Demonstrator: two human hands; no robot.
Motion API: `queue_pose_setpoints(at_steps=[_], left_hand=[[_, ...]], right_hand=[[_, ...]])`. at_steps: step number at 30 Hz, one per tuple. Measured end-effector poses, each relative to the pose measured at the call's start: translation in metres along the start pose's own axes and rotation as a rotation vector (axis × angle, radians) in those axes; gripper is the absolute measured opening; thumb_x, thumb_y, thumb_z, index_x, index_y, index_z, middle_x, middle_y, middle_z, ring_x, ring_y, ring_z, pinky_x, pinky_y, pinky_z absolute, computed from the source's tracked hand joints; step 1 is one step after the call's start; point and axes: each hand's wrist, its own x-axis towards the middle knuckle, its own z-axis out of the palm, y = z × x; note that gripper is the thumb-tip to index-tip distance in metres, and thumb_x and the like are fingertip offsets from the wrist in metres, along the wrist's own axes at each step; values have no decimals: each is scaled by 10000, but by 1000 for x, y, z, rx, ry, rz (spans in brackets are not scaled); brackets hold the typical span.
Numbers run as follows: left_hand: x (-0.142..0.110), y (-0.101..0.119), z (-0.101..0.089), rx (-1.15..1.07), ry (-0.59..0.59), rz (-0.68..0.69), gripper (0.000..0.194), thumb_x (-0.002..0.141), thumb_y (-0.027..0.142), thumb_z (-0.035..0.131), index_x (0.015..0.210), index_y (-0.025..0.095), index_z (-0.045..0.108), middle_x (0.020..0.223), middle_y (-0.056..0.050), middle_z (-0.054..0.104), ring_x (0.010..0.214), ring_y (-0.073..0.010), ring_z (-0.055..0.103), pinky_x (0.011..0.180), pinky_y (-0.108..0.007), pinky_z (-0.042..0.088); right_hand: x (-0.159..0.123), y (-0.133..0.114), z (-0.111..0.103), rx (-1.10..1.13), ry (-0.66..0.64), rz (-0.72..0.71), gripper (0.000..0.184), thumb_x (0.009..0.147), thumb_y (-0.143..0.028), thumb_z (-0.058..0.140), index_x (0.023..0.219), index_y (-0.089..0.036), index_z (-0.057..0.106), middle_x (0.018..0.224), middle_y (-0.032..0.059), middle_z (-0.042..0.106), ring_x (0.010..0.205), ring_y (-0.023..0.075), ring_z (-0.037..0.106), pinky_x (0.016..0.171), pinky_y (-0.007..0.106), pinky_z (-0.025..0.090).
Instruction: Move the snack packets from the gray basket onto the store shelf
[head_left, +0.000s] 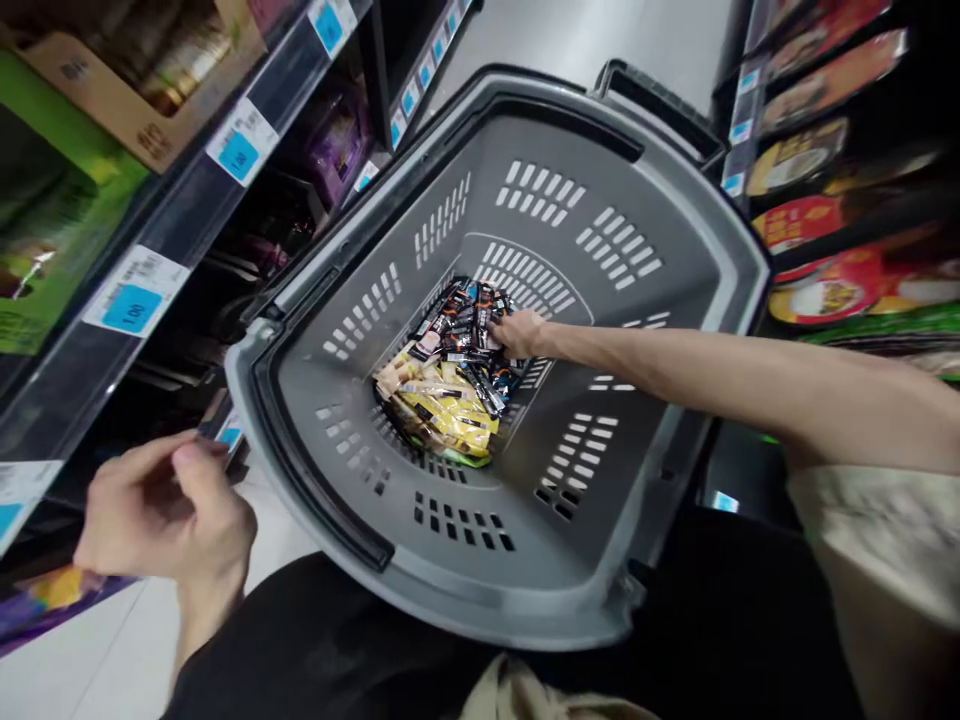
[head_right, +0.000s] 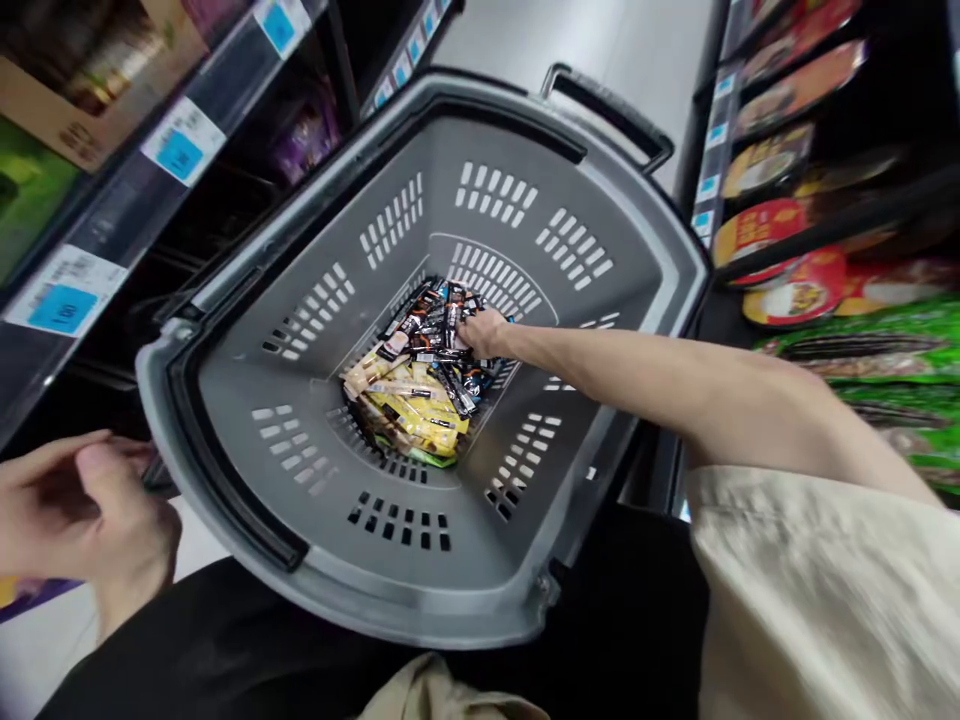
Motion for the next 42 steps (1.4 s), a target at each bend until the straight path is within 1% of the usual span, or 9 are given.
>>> queue_pose_setpoints(at_steps=[3, 5, 10, 13, 21, 28, 33, 37, 42], left_hand=[[7, 13, 14, -331, 170, 330, 127, 757, 295, 694, 701, 188, 657, 530, 10, 585, 473, -156, 586, 534, -286, 442], [13, 22, 22, -477, 174, 480, 130, 774, 253, 698, 690, 182, 628, 527, 24, 590, 477, -135, 600, 519, -268, 455], [18, 44, 27, -620, -151, 629, 68, 861, 177, 663, 796, 172, 684, 693, -23, 704, 689, -174, 695, 594, -312, 555], [17, 51, 26, -583, -279, 669, 145, 916, 138, 584, 858, 167, 714, 709, -45, 712, 721, -188, 690, 604, -333, 537], [19, 52, 35, -562, -275, 630, 294, 1014, 302, 541, 800, 202, 716, 635, -22, 675, 571, -163, 616, 529, -337, 456], [23, 56, 50, -550, -307, 575, 275, 1010, 267, 523, 847, 206, 735, 625, -27, 650, 578, -176, 605, 590, -364, 460], [33, 54, 64, -554, -352, 652, 234, 1002, 227, 529, 898, 213, 738, 644, -19, 661, 609, -175, 623, 612, -349, 481], [56, 59, 69, -509, -554, 731, 213, 966, 165, 528, 911, 201, 730, 662, -14, 671, 611, -157, 621, 618, -319, 476], [113, 93, 69, -279, -1134, 554, 204, 988, 246, 549, 963, 224, 750, 765, -22, 712, 697, -163, 673, 681, -279, 501]], right_hand=[[4, 6, -7, -150, 141, -113, 444, 909, -292, 617, 1305, -91, 627, 1204, 200, 659, 1080, 307, 638, 894, 408, 490], [12, 11, -11, -248, 279, -212, 377, 944, -220, 541, 1291, -100, 624, 1273, 191, 619, 1136, 298, 597, 940, 416, 460], [46, 9, -3, -350, 317, -363, 316, 979, -98, 415, 1183, -138, 653, 1245, 134, 617, 962, 209, 578, 876, 370, 422], [65, 5, 4, -336, 338, -382, 324, 994, -93, 396, 1195, -148, 643, 1184, 121, 642, 931, 198, 569, 845, 356, 407], [77, 22, -17, -311, 430, -592, 262, 930, -166, 534, 1177, -136, 615, 1121, 104, 631, 1071, 235, 553, 922, 364, 422], [84, 3, -31, -209, 451, -399, 305, 1003, -127, 378, 1241, -78, 562, 1246, 156, 570, 815, 157, 569, 751, 326, 431], [91, 17, -24, -242, 438, -482, 330, 1021, -95, 342, 1223, -93, 602, 1152, 144, 615, 906, 182, 610, 711, 309, 407], [100, 25, -24, -196, 403, -484, 292, 968, -109, 477, 1200, -108, 654, 1135, 144, 659, 899, 190, 634, 717, 302, 408], [102, 40, -53, -108, 413, -520, 262, 932, -120, 538, 1116, -153, 722, 1106, 120, 714, 894, 204, 633, 792, 330, 421]])
